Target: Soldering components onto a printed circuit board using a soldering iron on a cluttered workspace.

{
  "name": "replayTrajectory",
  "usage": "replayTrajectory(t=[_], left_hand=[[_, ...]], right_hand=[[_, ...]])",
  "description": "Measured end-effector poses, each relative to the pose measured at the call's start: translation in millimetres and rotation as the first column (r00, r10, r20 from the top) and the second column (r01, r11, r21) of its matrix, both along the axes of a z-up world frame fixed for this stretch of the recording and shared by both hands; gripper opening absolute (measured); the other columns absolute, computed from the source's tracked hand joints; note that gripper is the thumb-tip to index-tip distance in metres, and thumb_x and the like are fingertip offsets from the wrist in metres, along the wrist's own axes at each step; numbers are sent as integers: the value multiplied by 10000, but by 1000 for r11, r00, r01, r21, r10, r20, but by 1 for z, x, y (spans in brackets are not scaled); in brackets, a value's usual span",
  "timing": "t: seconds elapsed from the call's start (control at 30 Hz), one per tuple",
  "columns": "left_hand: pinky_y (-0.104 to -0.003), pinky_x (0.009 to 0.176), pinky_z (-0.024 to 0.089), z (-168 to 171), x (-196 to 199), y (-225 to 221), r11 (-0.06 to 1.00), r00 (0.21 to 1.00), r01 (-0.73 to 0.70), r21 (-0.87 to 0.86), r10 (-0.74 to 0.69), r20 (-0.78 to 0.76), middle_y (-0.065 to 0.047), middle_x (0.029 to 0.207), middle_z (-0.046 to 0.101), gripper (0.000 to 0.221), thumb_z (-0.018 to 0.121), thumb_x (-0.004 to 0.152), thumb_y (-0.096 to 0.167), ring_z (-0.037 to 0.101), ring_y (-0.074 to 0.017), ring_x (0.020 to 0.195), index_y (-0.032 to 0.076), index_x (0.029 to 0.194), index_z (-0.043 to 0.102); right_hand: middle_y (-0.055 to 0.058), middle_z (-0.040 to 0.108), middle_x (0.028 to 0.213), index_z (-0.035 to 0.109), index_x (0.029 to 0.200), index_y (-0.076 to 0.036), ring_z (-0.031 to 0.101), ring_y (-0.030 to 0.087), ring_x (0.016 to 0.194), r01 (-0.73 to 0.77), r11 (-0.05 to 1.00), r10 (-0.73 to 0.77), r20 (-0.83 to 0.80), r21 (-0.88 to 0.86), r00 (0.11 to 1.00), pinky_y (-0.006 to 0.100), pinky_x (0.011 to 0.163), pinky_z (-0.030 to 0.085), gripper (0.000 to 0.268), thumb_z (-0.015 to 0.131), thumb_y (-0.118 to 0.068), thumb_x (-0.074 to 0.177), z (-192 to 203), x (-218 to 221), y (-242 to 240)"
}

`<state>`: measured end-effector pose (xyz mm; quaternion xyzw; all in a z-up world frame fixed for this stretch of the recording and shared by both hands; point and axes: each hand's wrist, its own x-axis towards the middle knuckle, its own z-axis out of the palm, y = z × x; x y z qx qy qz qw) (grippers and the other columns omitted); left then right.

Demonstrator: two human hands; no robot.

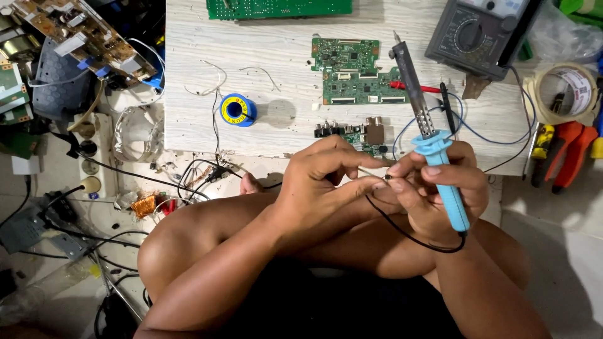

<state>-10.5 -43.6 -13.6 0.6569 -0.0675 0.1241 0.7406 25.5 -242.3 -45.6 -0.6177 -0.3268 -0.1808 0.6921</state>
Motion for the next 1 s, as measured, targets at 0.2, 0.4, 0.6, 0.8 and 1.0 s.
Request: replayTrajectory(t=[0.2,0.4,0.6,0.8,1.0], left_hand=[[-259,541,472,11,3,8,999,999,50,8,-50,-17,-28,795,645,212,872,823,124,556,-119,614,138,1020,794],[-269,536,493,14,-1,3,995,999,-9,96,5,43,-40,812,649,129,831,874,136,564,-143,602,136,997,792],[-283,527,505,17,-1,2,991,997,-35,129,25,79,-48,806,659,85,813,886,137,566,-163,589,126,966,787],[-288,511,494,17,1,3,992,996,-18,124,7,93,-64,806,663,89,802,888,128,553,-161,567,112,972,776],[-289,499,473,14,0,3,994,996,-6,105,-3,90,-70,798,662,89,796,889,137,548,-155,559,103,968,774]], right_hand=[[269,533,1049,498,1021,69,757,389,750,-2,1000,1,60,9,998,403,626,650,357,784,142,819,2,6,1],[278,544,1031,514,995,73,748,391,710,40,999,-38,82,-21,996,420,585,644,348,797,153,809,8,3,7],[280,553,1048,541,984,54,753,402,715,30,998,-24,108,-55,994,430,585,645,347,809,163,792,7,4,4],[279,552,1043,550,975,56,753,412,712,31,995,-19,122,-96,992,445,590,646,330,808,165,800,11,3,3],[283,545,1047,559,982,58,751,423,713,42,985,-16,150,-169,989,462,582,643,331,800,177,789,16,2,0]])
